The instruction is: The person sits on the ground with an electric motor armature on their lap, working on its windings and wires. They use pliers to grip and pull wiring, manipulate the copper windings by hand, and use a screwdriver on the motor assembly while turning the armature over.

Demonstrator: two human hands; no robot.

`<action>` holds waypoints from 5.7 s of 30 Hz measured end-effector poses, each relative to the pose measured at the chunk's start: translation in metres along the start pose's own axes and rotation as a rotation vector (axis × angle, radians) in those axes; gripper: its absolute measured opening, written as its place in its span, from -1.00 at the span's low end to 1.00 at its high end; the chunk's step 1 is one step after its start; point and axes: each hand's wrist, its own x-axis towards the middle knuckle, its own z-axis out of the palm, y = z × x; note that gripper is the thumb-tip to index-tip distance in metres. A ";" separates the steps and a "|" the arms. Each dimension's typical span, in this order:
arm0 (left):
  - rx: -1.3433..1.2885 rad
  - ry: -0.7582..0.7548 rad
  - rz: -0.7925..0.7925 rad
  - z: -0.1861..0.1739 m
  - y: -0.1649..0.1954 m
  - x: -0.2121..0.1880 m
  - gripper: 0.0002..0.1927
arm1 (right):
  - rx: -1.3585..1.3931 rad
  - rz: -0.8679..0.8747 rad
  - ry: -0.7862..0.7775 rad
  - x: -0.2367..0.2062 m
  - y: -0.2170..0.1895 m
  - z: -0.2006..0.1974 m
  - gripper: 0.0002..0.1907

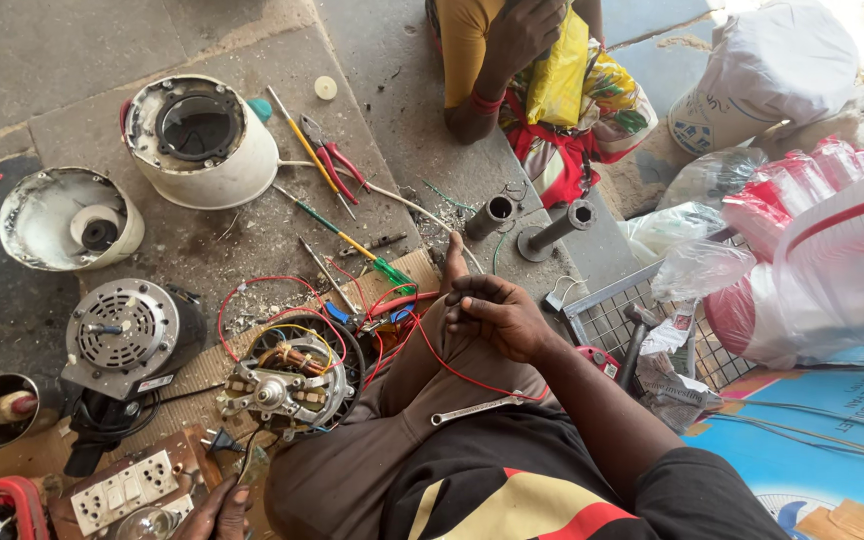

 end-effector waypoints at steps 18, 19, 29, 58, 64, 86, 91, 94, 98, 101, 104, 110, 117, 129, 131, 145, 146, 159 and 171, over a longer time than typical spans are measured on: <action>-0.324 0.346 0.370 0.018 -0.054 -0.061 -0.61 | 0.008 -0.023 0.004 -0.003 -0.008 -0.011 -0.69; -0.312 0.423 0.417 0.018 -0.051 -0.063 -0.66 | 0.003 -0.028 0.001 -0.003 -0.009 -0.011 -0.69; -0.263 0.443 0.390 0.039 -0.026 -0.059 -0.76 | -0.093 -0.064 0.030 -0.006 -0.022 -0.027 -0.69; -0.301 0.461 0.404 0.048 0.021 -0.075 -0.60 | -0.099 -0.032 -0.005 -0.004 -0.047 -0.026 -0.72; -0.245 0.605 0.617 0.042 0.055 -0.069 -0.58 | -0.178 -0.031 0.018 -0.002 -0.045 -0.024 -0.72; -0.417 0.479 0.719 0.085 0.178 -0.022 -0.69 | -1.252 -0.766 -0.320 -0.005 0.017 0.165 -0.04; -0.353 0.555 0.746 0.087 0.183 -0.024 -0.77 | -1.134 -0.509 -0.340 0.001 0.015 0.168 -0.08; -0.333 0.627 0.806 0.089 0.187 -0.022 -0.73 | -1.235 -0.561 -0.360 0.003 0.010 0.167 -0.05; -0.337 0.667 0.803 0.091 0.190 -0.021 -0.73 | -1.202 -0.534 -0.391 0.004 0.006 0.170 -0.08; -0.355 0.655 0.797 0.091 0.189 -0.021 -0.77 | -1.093 -0.474 -0.387 0.005 0.001 0.172 -0.03; -0.389 0.597 0.810 0.089 0.186 -0.022 -0.79 | -1.230 -0.466 -0.395 0.009 -0.005 0.172 -0.11; -0.359 0.597 0.860 0.085 0.187 -0.021 -0.80 | -1.240 -0.564 -0.403 0.012 -0.004 0.171 -0.15; -0.312 0.584 0.871 0.082 0.185 -0.024 -0.82 | -1.248 -0.612 -0.465 0.014 -0.003 0.162 -0.16; -0.347 0.561 0.883 0.083 0.179 -0.016 -0.79 | -0.971 -0.202 -0.498 -0.012 -0.034 0.137 -0.13; -0.366 0.517 0.898 0.082 0.178 -0.018 -0.74 | -1.038 -0.016 -0.291 -0.015 -0.054 0.109 -0.39; -0.183 0.196 0.962 0.047 0.166 -0.035 -0.21 | -1.462 0.227 -0.013 -0.069 -0.108 0.013 -0.72; -0.178 0.214 0.960 0.049 0.166 -0.036 -0.21 | -1.481 0.218 0.018 -0.069 -0.110 0.014 -0.72; -0.185 0.218 0.868 0.049 0.178 -0.057 -0.23 | -1.374 -0.036 -0.067 0.087 -0.077 0.049 -0.75; -0.172 0.270 0.747 0.052 0.181 -0.076 -0.28 | -2.145 0.416 -0.371 0.167 0.051 0.062 -0.68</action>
